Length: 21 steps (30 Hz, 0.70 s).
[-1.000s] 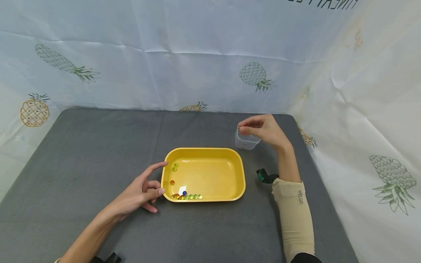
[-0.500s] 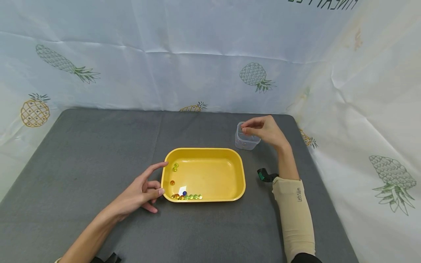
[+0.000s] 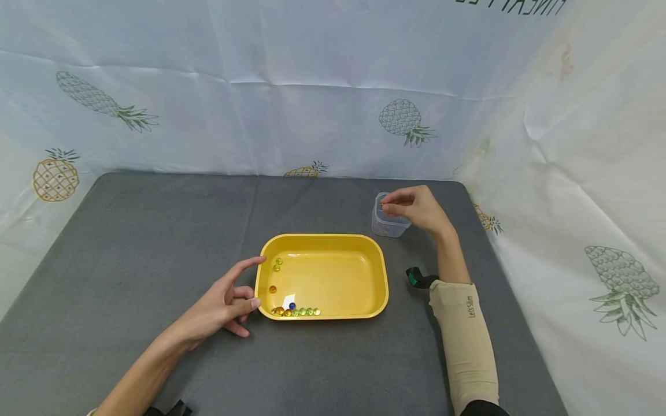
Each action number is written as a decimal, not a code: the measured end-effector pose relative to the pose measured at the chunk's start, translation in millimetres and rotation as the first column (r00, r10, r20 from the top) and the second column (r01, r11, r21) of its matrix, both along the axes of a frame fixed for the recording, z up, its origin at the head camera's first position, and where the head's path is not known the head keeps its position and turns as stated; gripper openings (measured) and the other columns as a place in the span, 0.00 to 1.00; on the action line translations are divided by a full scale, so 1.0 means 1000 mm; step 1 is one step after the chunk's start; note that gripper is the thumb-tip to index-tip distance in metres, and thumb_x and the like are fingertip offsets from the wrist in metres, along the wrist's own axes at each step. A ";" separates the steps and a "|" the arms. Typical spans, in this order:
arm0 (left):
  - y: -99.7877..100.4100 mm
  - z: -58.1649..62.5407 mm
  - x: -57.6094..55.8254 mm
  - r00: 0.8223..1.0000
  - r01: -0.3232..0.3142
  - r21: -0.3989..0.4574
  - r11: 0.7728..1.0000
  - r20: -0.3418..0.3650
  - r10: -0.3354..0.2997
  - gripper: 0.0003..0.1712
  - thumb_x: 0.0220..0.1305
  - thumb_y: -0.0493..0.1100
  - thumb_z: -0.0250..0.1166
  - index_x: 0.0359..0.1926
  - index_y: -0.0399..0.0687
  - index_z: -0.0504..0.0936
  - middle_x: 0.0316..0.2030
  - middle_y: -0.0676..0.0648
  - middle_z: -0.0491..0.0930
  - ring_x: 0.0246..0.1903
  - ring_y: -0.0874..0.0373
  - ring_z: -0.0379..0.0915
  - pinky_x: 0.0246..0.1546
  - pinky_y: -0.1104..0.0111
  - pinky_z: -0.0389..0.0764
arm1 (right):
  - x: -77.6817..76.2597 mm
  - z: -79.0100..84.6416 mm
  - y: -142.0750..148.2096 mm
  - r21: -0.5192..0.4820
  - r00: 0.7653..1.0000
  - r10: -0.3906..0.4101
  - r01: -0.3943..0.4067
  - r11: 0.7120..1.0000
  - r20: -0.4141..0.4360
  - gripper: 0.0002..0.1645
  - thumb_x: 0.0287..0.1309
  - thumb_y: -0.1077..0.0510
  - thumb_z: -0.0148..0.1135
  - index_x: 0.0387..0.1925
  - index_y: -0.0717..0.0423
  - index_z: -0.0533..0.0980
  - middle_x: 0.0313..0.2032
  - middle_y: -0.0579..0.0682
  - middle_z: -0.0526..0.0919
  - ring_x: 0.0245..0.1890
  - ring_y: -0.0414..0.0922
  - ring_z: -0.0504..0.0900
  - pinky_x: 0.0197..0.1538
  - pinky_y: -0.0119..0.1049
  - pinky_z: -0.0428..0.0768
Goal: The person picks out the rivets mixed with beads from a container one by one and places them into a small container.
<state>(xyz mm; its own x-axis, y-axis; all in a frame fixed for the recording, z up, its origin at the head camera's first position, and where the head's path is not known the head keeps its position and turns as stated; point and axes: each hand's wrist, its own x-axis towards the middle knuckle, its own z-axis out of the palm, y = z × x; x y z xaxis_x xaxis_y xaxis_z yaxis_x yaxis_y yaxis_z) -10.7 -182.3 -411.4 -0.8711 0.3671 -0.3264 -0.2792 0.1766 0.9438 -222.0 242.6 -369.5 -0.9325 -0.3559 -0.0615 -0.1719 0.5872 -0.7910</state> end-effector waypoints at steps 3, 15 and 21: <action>0.000 0.000 0.000 1.000 0.000 -0.003 1.000 -0.003 0.000 0.46 0.78 0.40 0.67 0.85 0.65 0.53 0.32 0.48 0.75 0.28 0.60 0.72 0.29 0.51 0.93 | 0.000 0.000 0.001 0.015 1.000 0.020 -0.021 1.000 0.004 0.16 0.74 0.59 0.70 0.57 0.63 0.86 0.53 0.64 0.90 0.43 0.34 0.89 0.52 0.32 0.91; 0.000 0.001 0.000 1.000 0.001 -0.001 1.000 0.000 -0.001 0.46 0.78 0.40 0.67 0.85 0.64 0.52 0.32 0.48 0.75 0.28 0.59 0.72 0.29 0.51 0.93 | -0.002 -0.009 0.001 0.035 0.999 0.040 -0.039 0.999 -0.023 0.14 0.74 0.61 0.68 0.55 0.64 0.87 0.52 0.67 0.90 0.41 0.33 0.89 0.49 0.30 0.91; 0.000 0.002 0.000 1.000 0.001 -0.004 1.000 0.009 -0.001 0.46 0.78 0.41 0.67 0.85 0.65 0.53 0.32 0.48 0.75 0.28 0.59 0.71 0.30 0.51 0.94 | -0.002 -0.010 -0.001 0.037 0.999 0.039 -0.038 0.999 -0.023 0.13 0.74 0.62 0.68 0.55 0.64 0.87 0.52 0.67 0.90 0.40 0.31 0.89 0.47 0.27 0.91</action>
<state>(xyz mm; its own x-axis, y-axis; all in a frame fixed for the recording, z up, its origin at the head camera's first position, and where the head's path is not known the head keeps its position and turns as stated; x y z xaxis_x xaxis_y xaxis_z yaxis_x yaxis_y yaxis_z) -10.8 -182.1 -409.6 -0.8678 0.3666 -0.3355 -0.2876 0.1802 0.9407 -224.1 241.9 -379.2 -0.9195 -0.3895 -0.0528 -0.2137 0.6080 -0.7647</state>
